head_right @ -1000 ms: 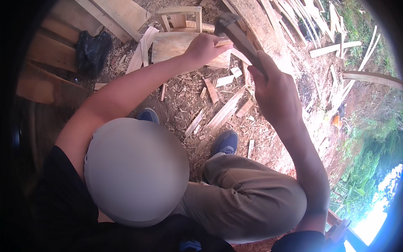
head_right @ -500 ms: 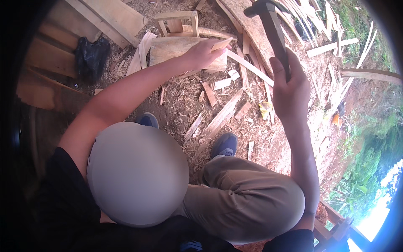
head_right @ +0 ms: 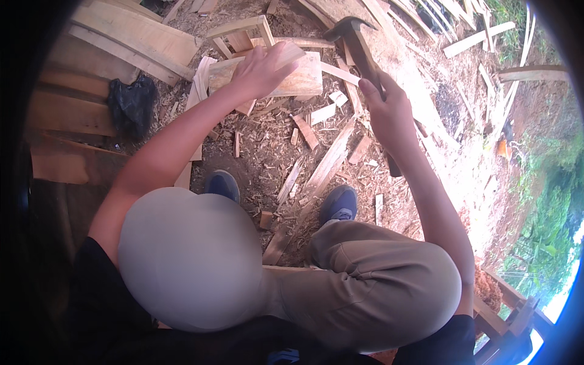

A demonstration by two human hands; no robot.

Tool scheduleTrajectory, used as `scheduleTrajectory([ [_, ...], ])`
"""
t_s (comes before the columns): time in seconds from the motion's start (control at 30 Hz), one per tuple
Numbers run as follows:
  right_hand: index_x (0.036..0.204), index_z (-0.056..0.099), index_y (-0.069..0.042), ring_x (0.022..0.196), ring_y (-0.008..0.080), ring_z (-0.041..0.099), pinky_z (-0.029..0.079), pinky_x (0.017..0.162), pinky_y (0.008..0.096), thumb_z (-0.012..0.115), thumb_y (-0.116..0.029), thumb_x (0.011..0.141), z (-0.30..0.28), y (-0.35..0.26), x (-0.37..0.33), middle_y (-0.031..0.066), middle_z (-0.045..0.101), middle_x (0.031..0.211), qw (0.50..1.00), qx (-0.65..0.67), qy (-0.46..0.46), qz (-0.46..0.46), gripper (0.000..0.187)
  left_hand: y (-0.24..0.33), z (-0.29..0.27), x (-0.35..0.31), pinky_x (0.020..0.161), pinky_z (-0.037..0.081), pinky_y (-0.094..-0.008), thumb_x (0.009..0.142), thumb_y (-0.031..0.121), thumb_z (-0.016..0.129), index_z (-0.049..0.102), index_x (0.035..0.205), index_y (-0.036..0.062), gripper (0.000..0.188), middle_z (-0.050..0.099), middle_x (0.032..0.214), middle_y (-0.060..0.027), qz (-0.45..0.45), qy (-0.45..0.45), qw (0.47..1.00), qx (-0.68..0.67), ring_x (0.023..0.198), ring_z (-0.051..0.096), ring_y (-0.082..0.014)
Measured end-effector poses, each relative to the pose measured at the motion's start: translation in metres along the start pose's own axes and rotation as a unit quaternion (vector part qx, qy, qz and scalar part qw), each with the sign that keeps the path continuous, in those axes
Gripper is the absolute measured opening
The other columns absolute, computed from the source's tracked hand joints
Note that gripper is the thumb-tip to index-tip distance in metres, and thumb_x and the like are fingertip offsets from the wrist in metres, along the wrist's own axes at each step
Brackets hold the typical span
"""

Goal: The person uses a hammer to split small pieces of wood on a larger block. They repeatedly pick up wood pieces, position them, and strike them to create smaller slivers. The person also arranges the split pieces into a small stack.

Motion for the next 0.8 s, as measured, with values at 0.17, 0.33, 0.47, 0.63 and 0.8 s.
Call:
scheduleTrajectory([
  [0.17,0.112,0.063,-0.004,0.055,0.0123,0.053,0.044,0.053,0.0336,0.055,-0.035,0.105,0.032,0.046,-0.004,0.0032,0.057,0.073,0.994,0.037,-0.066,0.077,0.033,-0.007,0.017,-0.012,0.112,0.033,-0.0521,0.098,0.067,0.05,0.029,0.162,0.0182,0.083,0.042,0.145,-0.0234,0.016,-0.079,0.994,0.08,0.14,0.038,-0.0395],
  [0.33,0.119,0.062,-0.002,0.071,0.0296,0.067,0.05,0.068,0.0416,0.055,-0.033,0.105,0.058,0.061,-0.007,0.0185,0.068,0.081,0.998,-0.035,-0.043,-0.013,0.034,-0.014,0.039,-0.024,0.121,0.02,-0.0538,0.102,0.067,0.04,0.023,0.164,0.0181,0.081,0.028,0.162,-0.0223,0.064,0.069,0.979,0.18,0.151,0.025,-0.0391],
  [0.47,0.133,0.055,-0.005,0.08,0.0446,0.071,0.053,0.07,0.0498,0.056,-0.032,0.105,0.067,0.061,-0.007,0.0265,0.072,0.089,0.992,-0.046,0.022,-0.119,0.039,-0.023,0.049,-0.018,0.127,0.007,-0.0545,0.105,0.064,0.029,0.018,0.164,0.0123,0.079,0.013,0.171,-0.0133,0.087,0.037,0.985,0.141,0.159,0.01,-0.0297],
  [0.63,0.138,0.05,-0.004,0.08,0.049,0.07,0.055,0.073,0.0552,0.051,-0.03,0.106,0.091,0.07,-0.006,0.0307,0.07,0.087,0.98,-0.155,-0.05,-0.114,0.041,-0.021,0.051,-0.015,0.128,0.009,-0.0497,0.105,0.062,0.028,0.017,0.164,0.0125,0.078,0.013,0.171,-0.0131,0.091,0.032,0.983,0.155,0.159,0.01,-0.028],
  [0.8,0.137,0.05,-0.004,0.085,0.0499,0.069,0.053,0.078,0.0565,0.052,-0.029,0.105,0.087,0.052,-0.011,0.0307,0.07,0.089,0.992,-0.07,0.018,-0.101,0.041,-0.025,0.053,-0.015,0.129,0.008,-0.0483,0.105,0.059,0.032,0.015,0.164,0.0108,0.078,0.012,0.172,-0.0125,0.089,0.035,0.981,0.171,0.159,0.009,-0.027],
])
Point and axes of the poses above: each hand's wrist, its own x-axis towards the middle knuckle, its own z-axis out of the palm, y = z × x, the point moved 3 cm from there along x, towards the middle knuckle
